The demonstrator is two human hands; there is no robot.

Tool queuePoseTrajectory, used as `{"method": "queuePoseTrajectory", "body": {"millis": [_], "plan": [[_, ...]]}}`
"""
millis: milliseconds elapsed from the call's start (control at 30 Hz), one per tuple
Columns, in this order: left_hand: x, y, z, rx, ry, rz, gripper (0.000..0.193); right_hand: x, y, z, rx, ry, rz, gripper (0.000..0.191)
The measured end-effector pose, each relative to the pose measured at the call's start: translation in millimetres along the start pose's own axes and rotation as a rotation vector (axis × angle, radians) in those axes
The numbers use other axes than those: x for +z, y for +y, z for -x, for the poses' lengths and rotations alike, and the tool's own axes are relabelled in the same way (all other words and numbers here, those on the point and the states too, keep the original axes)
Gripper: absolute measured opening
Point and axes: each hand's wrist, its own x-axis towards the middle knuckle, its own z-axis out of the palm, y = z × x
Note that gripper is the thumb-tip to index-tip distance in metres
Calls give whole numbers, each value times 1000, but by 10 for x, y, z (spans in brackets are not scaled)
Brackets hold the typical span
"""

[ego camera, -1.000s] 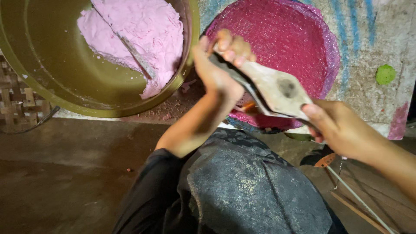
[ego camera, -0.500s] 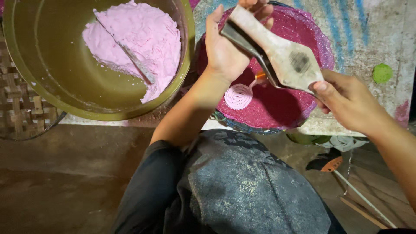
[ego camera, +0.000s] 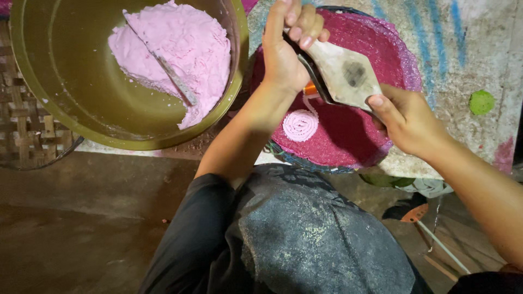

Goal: The person sits at a workbench and uses a hand-held extruder press to pipe pink batter into spiral rosettes onto round pink mats. They reload the press with batter from a large bowl between batches, place each rosette by hand, and cover finished mats with a lid.

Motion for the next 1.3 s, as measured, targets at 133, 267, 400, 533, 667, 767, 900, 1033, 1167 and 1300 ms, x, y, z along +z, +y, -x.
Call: {"method": "queuePoseTrajectory", "body": {"millis": [133,267,400,533,667,767,900,1033,1167,1300], "plan": [[-132,136,65,-39,14,-225,35,18,67,-102,-38,-42,-114,52],[-388,198,530,-310,307,-662,65,-16,110,-121,-105,-76,-153,49],[-675,143,1154,-266,293,-940,47,31,126,-150,-86,-64,-133,44],[-850,92,1301,-302,350,-988,51,100,157,-232,-125,-65,-148,41],[-759,186,1323,-257,347,-1082,57,165,240,-315,-145,-18,-184,48],[-584,305,1459,-254,390,-1308,52,202,359,-299,-121,30,-239,62],[-354,376,1717,-242,365,-1599,49,275,557,-144,-197,102,-494,75],[-230,409,1869,-135,182,-1802,45,449,697,43,-217,169,-720,85],[-160,467,1943,48,-28,-1929,39,607,766,250,-180,245,-882,88],[-114,496,1948,38,-67,-2064,32,718,830,398,-152,327,-951,86]]}}
